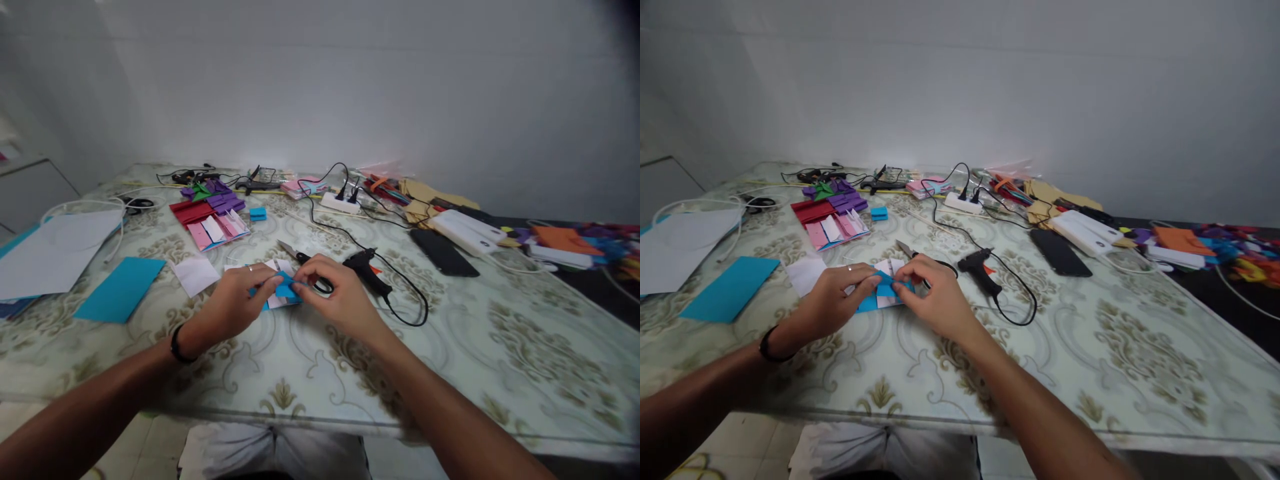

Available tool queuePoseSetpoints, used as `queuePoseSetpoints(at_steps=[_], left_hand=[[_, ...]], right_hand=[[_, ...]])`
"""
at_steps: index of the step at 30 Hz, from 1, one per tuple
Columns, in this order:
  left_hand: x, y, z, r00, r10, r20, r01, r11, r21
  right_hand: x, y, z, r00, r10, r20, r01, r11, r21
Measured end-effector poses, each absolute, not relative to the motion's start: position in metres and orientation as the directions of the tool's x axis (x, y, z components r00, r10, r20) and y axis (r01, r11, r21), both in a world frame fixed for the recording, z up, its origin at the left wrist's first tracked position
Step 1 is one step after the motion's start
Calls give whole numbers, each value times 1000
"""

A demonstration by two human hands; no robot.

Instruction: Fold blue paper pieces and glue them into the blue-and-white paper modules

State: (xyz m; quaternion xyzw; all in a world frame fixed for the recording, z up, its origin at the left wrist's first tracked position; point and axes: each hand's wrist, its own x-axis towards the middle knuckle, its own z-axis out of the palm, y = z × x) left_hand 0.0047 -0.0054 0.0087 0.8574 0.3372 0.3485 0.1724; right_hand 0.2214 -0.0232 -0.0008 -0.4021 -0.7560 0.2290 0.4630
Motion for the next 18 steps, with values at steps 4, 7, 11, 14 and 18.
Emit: queuePoseSetpoints(at_steps=[4, 7, 11, 14, 18], left_hand=[[3, -6, 4, 537, 648, 541, 427, -761, 488], [1, -3, 2, 565, 603, 563, 463, -796, 389], [0, 2, 1, 610, 518, 600, 474, -845, 248], [1, 4, 2, 639, 468, 611, 407, -879, 248], [2, 2, 3, 644, 474, 600, 354, -880, 316]], right_hand=[[221, -24, -1, -267, 821, 505, 406, 571, -713], [220, -24, -1, -287, 808, 515, 406, 589, -698], [219, -24, -2, -302, 800, 519, 401, 601, -692], [219, -24, -3, -309, 798, 517, 399, 602, -692], [219, -25, -2, -316, 799, 511, 406, 601, -689]])
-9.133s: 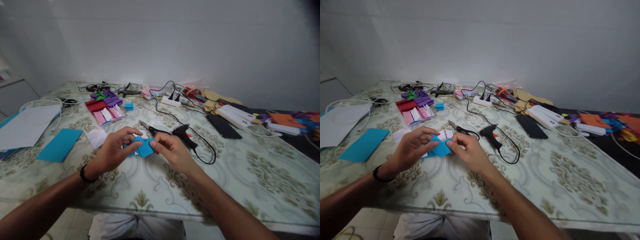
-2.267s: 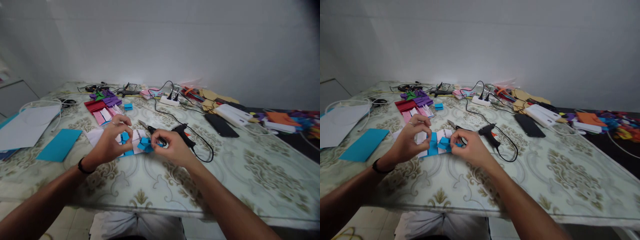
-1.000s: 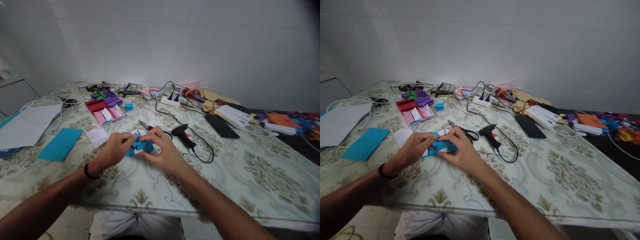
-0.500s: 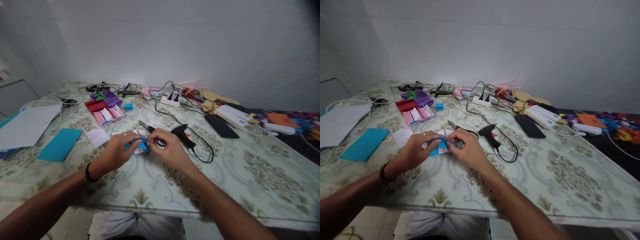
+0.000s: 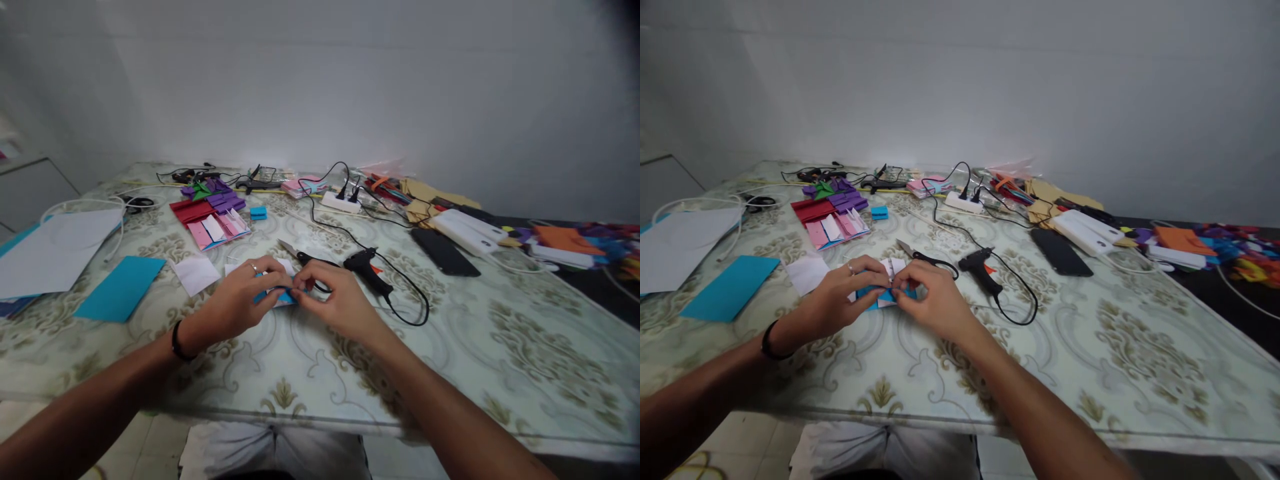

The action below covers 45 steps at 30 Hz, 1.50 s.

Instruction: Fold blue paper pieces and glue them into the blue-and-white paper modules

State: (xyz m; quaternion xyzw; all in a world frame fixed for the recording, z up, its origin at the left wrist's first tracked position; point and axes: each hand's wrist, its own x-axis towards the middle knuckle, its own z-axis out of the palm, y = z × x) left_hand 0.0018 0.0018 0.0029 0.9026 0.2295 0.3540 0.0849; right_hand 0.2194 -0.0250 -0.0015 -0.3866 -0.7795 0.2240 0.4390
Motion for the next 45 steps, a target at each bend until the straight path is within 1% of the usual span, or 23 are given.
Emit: queuePoseSetpoints(at_steps=[3, 5, 12, 19, 24, 28, 31, 34, 36, 38, 42, 45], left_hand=[[2, 1, 3, 632, 524, 571, 356, -851, 387], [2, 0, 3, 626, 536, 566, 350, -842, 410], [2, -3, 3, 619, 532, 578, 326, -843, 427], [3, -9, 9, 624, 498, 603, 286, -863, 417], [0, -8, 15, 598, 510, 618, 275, -855, 440], [-4, -4, 18, 575, 559, 597, 278, -820, 500], [-5, -2, 18, 531, 611, 587, 310, -785, 536], [-4, -1, 16, 509, 645, 570, 340, -759, 555], [-2, -1, 14, 507, 657, 557, 335, -746, 575], [-1, -1, 13, 508, 666, 546, 321, -735, 598], [0, -1, 12, 526, 667, 527, 294, -725, 624], [0, 0, 12, 534, 661, 527, 290, -729, 620]], right_hand=[[219, -26, 0, -326, 804, 497, 392, 594, -702], [219, -26, 0, -340, 800, 494, 386, 598, -703], [218, -28, 1, -351, 768, 536, 358, 639, -681], [217, -30, 2, -381, 768, 515, 312, 631, -711], [220, -28, 6, -372, 798, 474, 312, 588, -746], [228, -24, 7, -349, 836, 424, 332, 533, -778], [232, -22, 7, -280, 852, 443, 312, 518, -797], [229, -25, 6, -271, 805, 528, 294, 591, -751], [225, -27, 6, -323, 755, 570, 315, 654, -688], [221, -28, 4, -373, 730, 573, 330, 681, -654], [219, -28, 1, -389, 729, 563, 317, 680, -662], [220, -27, 2, -381, 743, 550, 336, 665, -667]])
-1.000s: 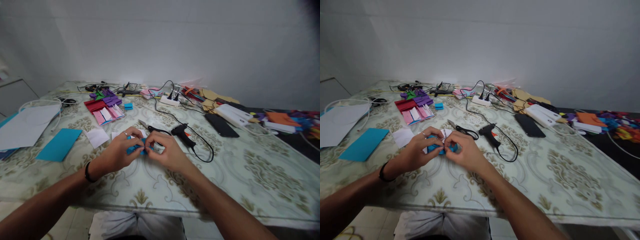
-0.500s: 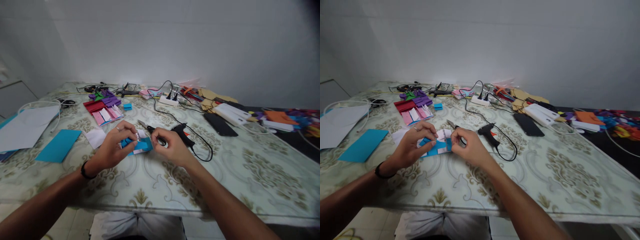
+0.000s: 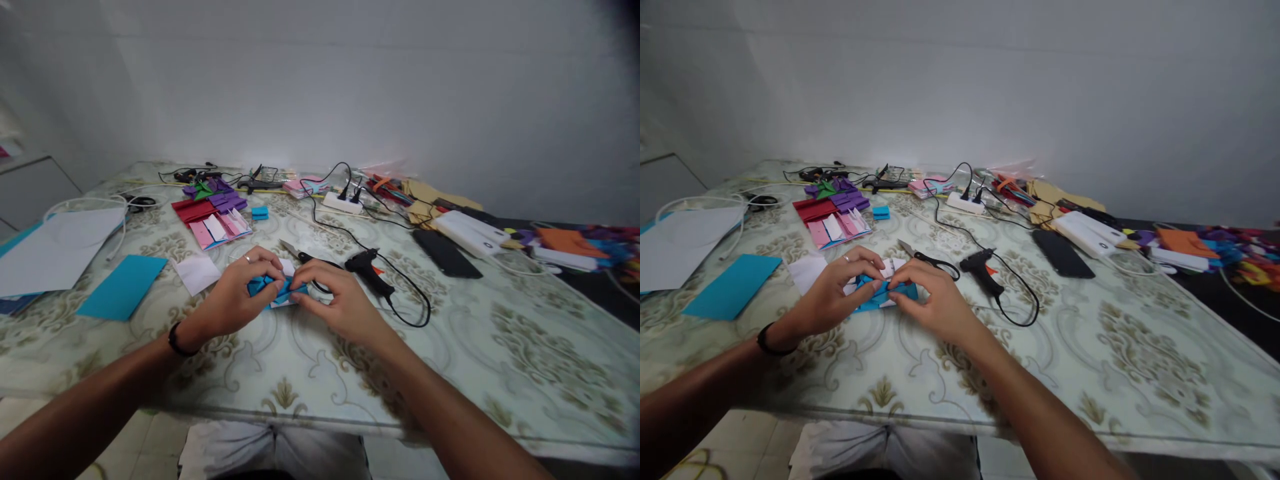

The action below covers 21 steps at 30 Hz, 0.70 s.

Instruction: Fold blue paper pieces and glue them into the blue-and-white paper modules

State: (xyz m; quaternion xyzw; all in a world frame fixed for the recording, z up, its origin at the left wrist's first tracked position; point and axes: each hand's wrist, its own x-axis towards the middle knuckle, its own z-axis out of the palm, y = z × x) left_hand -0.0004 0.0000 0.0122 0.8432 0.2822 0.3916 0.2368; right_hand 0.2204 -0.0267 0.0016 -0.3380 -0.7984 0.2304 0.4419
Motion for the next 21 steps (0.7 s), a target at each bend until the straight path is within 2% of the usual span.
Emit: queuePoseSetpoints(at_steps=[10, 21], left_hand=[[-5, 7, 14, 511, 686, 518, 279, -702, 655], [-1, 1, 10, 605, 658, 448, 299, -710, 638]], right_hand=[[224, -26, 5, -359, 766, 533, 361, 641, -678], [217, -30, 1, -404, 770, 493, 342, 627, -700]])
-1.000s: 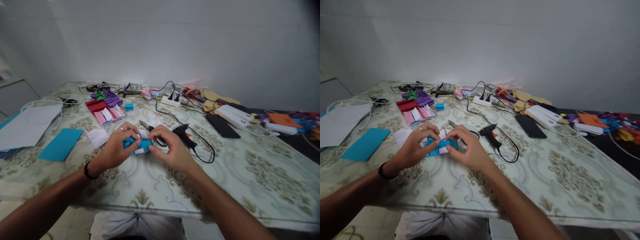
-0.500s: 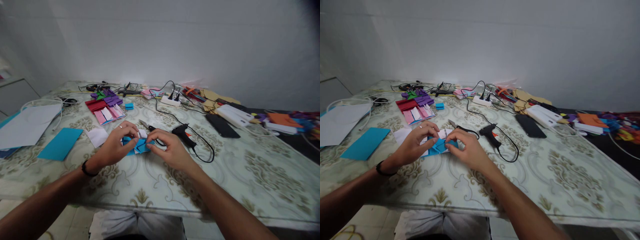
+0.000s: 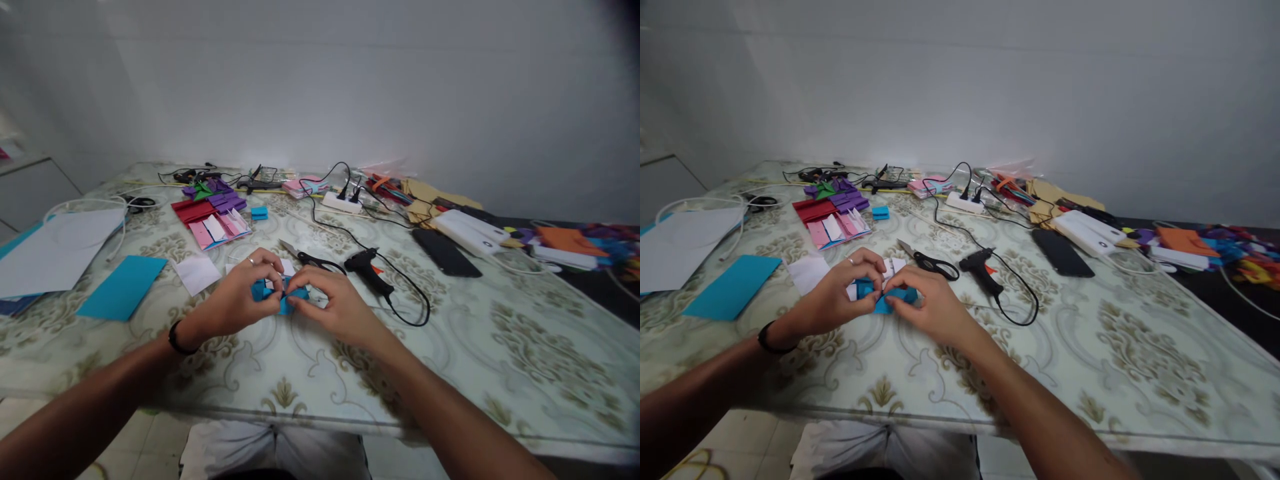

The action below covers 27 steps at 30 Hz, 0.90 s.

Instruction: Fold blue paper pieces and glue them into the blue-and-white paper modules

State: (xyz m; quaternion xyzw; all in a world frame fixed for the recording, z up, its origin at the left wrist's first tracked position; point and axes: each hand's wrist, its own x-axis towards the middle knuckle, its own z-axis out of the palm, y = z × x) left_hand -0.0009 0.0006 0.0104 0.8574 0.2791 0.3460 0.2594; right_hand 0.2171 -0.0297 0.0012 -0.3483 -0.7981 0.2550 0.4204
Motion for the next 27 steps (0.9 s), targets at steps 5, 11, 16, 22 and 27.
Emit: queuePoseSetpoints(at_steps=[5, 11, 16, 22, 27], left_hand=[[1, -3, 12, 639, 636, 433, 302, -725, 619], [1, -2, 12, 658, 634, 407, 294, -713, 636], [-2, 0, 10, 664, 632, 400, 284, -708, 647], [-6, 6, 11, 650, 629, 427, 269, -715, 645], [-4, 6, 6, 586, 709, 392, 204, -597, 776]], right_hand=[[218, -29, 1, -389, 817, 426, 339, 557, -758], [220, -26, -1, -357, 872, 334, 278, 441, -853], [225, -22, -1, -322, 893, 316, 156, 379, -912], [230, -19, 1, -296, 917, 267, 86, 304, -949], [231, -16, -2, -210, 935, 285, 26, 297, -955]])
